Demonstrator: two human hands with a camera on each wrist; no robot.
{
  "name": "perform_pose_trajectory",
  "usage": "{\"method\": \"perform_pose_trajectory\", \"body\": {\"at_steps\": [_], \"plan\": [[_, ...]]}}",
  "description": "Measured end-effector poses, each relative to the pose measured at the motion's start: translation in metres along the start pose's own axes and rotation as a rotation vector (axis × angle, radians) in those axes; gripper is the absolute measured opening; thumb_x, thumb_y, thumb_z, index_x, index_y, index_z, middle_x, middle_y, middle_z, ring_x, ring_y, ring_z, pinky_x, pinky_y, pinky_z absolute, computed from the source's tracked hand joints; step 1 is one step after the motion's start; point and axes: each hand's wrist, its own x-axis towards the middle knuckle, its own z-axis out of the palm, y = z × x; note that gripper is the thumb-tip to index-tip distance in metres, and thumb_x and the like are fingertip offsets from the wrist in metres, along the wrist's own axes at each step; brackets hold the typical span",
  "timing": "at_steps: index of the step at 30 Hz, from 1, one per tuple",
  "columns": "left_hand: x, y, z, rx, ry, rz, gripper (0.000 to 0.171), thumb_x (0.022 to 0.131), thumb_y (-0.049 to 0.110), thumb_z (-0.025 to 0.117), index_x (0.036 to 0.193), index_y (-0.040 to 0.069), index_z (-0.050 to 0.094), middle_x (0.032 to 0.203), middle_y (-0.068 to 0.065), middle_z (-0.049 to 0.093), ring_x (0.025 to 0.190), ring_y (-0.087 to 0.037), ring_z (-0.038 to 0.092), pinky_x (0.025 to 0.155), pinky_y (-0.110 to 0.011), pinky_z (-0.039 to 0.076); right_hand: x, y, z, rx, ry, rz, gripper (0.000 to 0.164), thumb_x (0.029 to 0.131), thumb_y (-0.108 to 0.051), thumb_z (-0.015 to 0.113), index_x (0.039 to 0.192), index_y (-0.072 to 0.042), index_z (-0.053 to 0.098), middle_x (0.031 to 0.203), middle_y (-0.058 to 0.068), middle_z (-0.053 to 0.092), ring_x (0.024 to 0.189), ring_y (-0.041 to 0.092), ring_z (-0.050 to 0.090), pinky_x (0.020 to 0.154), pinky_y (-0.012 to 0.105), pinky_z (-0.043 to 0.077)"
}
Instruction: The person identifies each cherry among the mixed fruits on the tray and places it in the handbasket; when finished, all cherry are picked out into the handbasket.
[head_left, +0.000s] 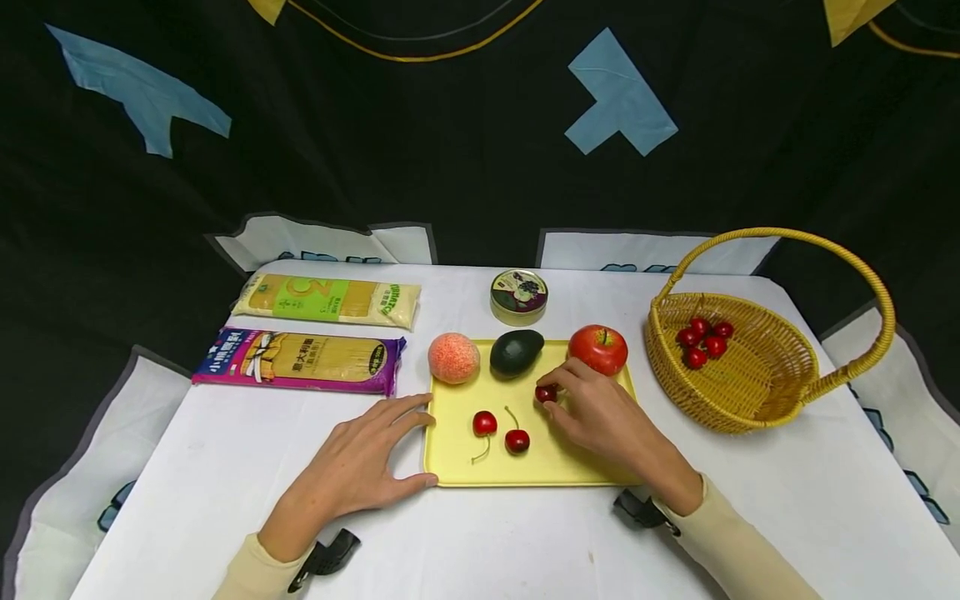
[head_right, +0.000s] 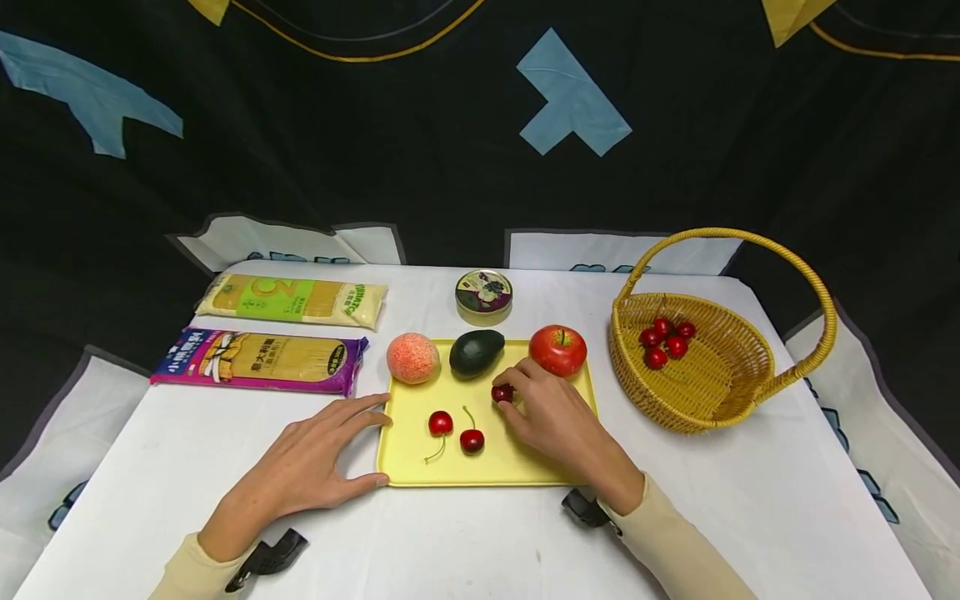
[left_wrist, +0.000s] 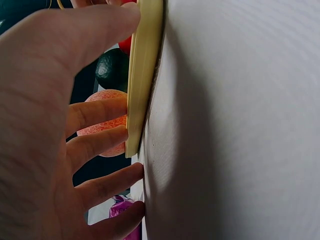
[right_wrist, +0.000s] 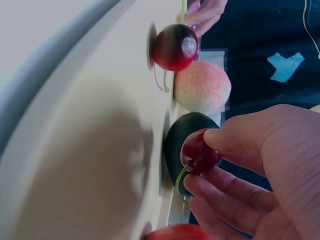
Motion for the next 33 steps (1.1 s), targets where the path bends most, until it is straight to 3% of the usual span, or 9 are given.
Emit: {"method": "perform_pose_trajectory", "body": {"at_steps": [7, 14, 18, 26, 33], "plan": [[0.001, -0.001, 0.001, 0.001, 0.005, 0.011, 0.069, 0.077, 0.079, 0.065, 0.13, 0.034, 0.062, 0.158, 0.012, 0.04, 0.141, -0.022, 0.045, 0.095, -0.054, 0.051, -0.001, 0.007, -0.01, 0.01, 0.026, -0.005, 0.028, 0.084, -0.015, 0.08, 0.111, -0.014, 0.073, 0.11, 0.005, 0.064, 0.093, 0.02, 0.066, 0.082, 0.041, 0.058], [0.001, -0.001, 0.0, 0.006, 0.002, 0.013, 0.071, 0.077, 0.081, 0.063, 0.131, 0.035, 0.061, 0.159, 0.012, 0.038, 0.142, -0.023, 0.043, 0.094, -0.055, 0.051, -0.001, 0.01, -0.023, 0.009, 0.034, 0.02, 0.032, 0.084, -0.013, 0.079, 0.115, -0.013, 0.071, 0.118, 0.01, 0.063, 0.09, 0.024, 0.068, 0.078, 0.04, 0.059], [0.0, -0.002, 0.001, 0.007, 0.004, 0.011, 0.071, 0.077, 0.081, 0.063, 0.131, 0.035, 0.061, 0.159, 0.013, 0.038, 0.142, -0.024, 0.044, 0.088, -0.055, 0.053, -0.002, 0.013, -0.032, 0.011, 0.058, 0.03, 0.03, 0.086, -0.012, 0.078, 0.115, -0.011, 0.07, 0.116, 0.011, 0.063, 0.085, 0.022, 0.069, 0.073, 0.037, 0.059], [0.0, -0.001, 0.0, 0.012, 0.013, 0.017, 0.07, 0.077, 0.079, 0.065, 0.131, 0.034, 0.062, 0.159, 0.011, 0.039, 0.141, -0.023, 0.045, 0.09, -0.055, 0.053, -0.001, 0.028, -0.054, 0.009, 0.152, 0.065, 0.029, 0.084, -0.009, 0.081, 0.111, -0.005, 0.071, 0.103, 0.011, 0.064, 0.082, 0.025, 0.068, 0.072, 0.041, 0.059], [0.001, 0.0, 0.0, 0.003, 0.003, 0.016, 0.071, 0.077, 0.078, 0.066, 0.131, 0.033, 0.062, 0.159, 0.011, 0.039, 0.141, -0.023, 0.045, 0.094, -0.054, 0.052, -0.004, 0.053, -0.072, -0.019, 0.243, 0.124, 0.028, 0.085, -0.008, 0.08, 0.111, -0.004, 0.073, 0.104, 0.012, 0.066, 0.086, 0.028, 0.065, 0.074, 0.046, 0.058]]}}
